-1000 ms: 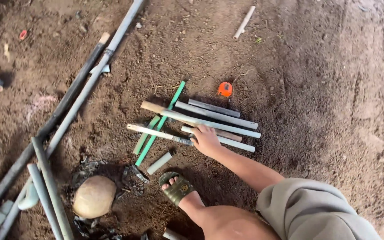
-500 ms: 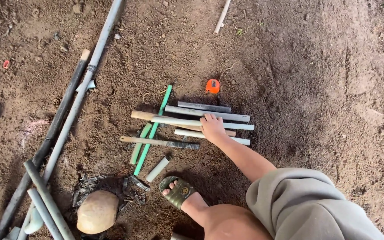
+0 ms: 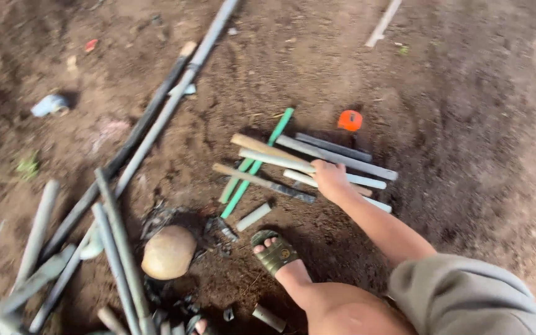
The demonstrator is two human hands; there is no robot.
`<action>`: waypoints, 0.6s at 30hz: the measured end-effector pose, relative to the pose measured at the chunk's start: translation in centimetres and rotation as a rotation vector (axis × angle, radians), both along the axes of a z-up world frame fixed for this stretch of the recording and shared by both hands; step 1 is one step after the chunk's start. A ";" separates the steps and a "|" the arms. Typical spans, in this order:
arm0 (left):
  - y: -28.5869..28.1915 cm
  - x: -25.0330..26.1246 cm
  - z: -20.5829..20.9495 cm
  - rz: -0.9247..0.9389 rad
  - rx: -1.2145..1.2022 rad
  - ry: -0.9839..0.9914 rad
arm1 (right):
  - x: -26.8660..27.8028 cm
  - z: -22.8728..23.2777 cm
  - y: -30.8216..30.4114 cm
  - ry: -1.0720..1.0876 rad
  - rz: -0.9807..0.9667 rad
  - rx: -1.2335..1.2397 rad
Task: The person uses a hacksaw to cut a grey PVC pipe resting on a coconut. After cutting, they pick up and connect various PVC pipes and fittings on the ground.
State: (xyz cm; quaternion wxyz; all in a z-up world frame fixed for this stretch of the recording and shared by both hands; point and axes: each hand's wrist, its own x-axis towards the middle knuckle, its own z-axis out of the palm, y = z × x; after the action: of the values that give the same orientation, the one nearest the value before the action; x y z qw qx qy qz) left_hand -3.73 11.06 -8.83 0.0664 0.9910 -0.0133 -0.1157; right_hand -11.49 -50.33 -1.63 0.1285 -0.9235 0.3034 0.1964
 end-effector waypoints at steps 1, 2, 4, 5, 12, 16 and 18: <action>-0.1 -0.2 0.5 0.042 0.011 -0.007 | 0.4 0.6 0.6 -0.002 0.044 0.012; -0.1 -0.4 1.0 0.084 0.023 -0.014 | 0.8 1.2 1.3 -0.034 0.078 -0.003; 0.4 -4.1 1.8 0.209 0.046 0.003 | 1.5 3.0 2.0 -0.041 0.197 -0.002; 1.1 -4.5 2.1 0.247 0.059 0.005 | 2.3 4.0 2.8 -0.023 0.176 0.074; 1.9 -6.2 1.3 0.385 -0.023 -0.150 | 2.3 0.3 4.2 -0.270 0.408 0.195; 2.0 -6.2 1.8 0.493 0.022 -0.015 | 2.5 -1.3 6.4 -0.195 0.628 0.141; 1.9 -6.1 1.7 0.542 -0.188 0.117 | 2.7 -0.9 8.0 -0.011 0.668 0.012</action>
State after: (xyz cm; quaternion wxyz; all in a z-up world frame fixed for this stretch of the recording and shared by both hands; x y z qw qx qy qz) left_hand -9.79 12.92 -7.16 0.1870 0.9395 0.2450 -0.1492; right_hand -8.76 -42.37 -2.57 0.0642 -0.9722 -0.0179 0.2244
